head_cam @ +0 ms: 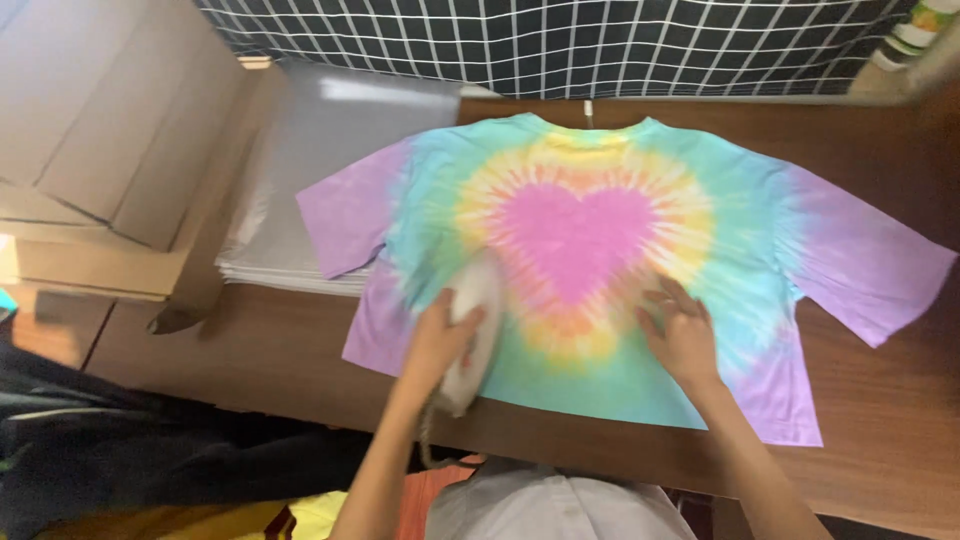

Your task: Ironing a tie-dye t-shirt, folding it neatly, and placing it into a plastic shipping bag.

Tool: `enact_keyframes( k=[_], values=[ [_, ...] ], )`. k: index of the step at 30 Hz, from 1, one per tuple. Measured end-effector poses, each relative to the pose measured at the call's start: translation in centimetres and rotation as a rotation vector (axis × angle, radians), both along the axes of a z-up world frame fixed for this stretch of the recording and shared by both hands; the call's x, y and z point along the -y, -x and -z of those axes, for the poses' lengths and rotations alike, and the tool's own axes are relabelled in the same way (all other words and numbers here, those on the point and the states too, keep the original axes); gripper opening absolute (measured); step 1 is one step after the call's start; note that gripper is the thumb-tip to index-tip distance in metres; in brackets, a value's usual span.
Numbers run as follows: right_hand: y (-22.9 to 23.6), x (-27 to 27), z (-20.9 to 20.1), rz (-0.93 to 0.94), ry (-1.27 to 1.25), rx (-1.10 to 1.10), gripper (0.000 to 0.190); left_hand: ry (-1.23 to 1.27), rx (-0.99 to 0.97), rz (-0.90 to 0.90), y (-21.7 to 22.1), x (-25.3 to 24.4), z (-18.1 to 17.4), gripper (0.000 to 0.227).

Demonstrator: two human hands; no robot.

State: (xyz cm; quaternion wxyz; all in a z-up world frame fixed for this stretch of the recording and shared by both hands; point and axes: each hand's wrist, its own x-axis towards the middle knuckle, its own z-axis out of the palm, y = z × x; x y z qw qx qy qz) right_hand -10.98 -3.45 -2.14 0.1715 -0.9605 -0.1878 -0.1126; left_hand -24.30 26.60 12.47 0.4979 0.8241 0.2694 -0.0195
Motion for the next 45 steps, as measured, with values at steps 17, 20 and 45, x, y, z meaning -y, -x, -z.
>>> enact_keyframes(
  k=[17,20,45],
  values=[
    [0.8,-11.1,-3.9,-0.326,0.020,0.107,0.042,-0.149,-0.110,-0.022,-0.4,-3.8,-0.6,0.065],
    [0.9,-11.0,-3.8,-0.327,0.025,0.106,0.042,-0.166,-0.179,-0.109,1.3,-6.6,-1.8,0.060],
    [-3.8,-10.2,-2.1,-0.090,0.059,0.104,0.038,0.016,-0.002,0.085,-5.1,-0.1,-7.5,0.068]
  ],
)
